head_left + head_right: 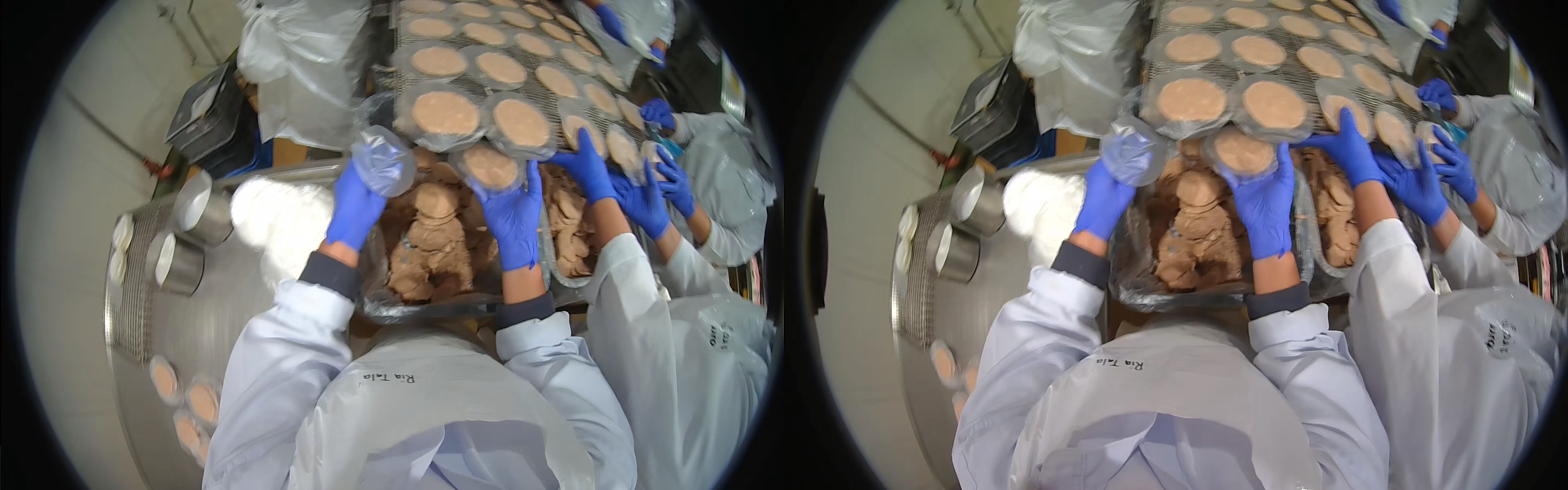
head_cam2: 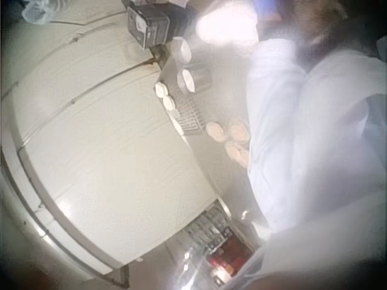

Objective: The person repeatedly picks up round food slices from a tray and places them into circular molds on a wire rack. The person works alongside other staff in a commercial kitchen environment, maintaining a steady pace throughout the clip.

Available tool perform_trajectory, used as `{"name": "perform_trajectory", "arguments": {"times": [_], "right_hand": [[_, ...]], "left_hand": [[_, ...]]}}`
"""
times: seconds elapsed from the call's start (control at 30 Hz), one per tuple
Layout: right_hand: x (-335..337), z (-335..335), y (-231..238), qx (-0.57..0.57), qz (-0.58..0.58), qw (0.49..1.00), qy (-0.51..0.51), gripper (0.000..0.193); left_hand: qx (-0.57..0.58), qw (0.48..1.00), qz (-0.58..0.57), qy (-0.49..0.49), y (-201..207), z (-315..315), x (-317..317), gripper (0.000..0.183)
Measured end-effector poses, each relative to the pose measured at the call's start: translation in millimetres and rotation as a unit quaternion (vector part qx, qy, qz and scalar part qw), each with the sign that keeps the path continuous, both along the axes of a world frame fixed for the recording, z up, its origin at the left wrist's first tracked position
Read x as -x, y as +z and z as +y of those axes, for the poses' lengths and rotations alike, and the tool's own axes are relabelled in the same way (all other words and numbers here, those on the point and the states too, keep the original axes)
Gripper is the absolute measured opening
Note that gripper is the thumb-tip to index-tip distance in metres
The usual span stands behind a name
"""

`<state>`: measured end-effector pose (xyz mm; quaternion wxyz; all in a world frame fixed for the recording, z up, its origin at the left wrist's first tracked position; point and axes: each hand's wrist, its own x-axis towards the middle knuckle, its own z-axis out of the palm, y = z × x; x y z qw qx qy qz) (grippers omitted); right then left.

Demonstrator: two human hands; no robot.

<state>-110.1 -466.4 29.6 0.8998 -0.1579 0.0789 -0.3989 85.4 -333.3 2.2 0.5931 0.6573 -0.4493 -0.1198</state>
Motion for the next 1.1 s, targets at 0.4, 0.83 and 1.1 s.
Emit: {"name": "perform_trajectory", "arguments": {"times": [0.4,0.83,1.1], "right_hand": [[45.1,-5.2,66.8,0.074,-0.005,0.993,-0.097,0.045],[-4.7,14.3,17.6,0.144,0.197,0.968,-0.062,0.041],[31.5,-0.3,78.5,0.019,0.032,0.998,-0.047,0.059]], "left_hand": [[0.204,0.813,0.468,-0.278,49.2,-34.0,75.2,0.053],[0.092,0.759,0.62,-0.177,13.4,-15.6,66.4,0.046],[0.218,0.701,0.63,-0.252,43.4,-58.8,50.5,0.053]]}}
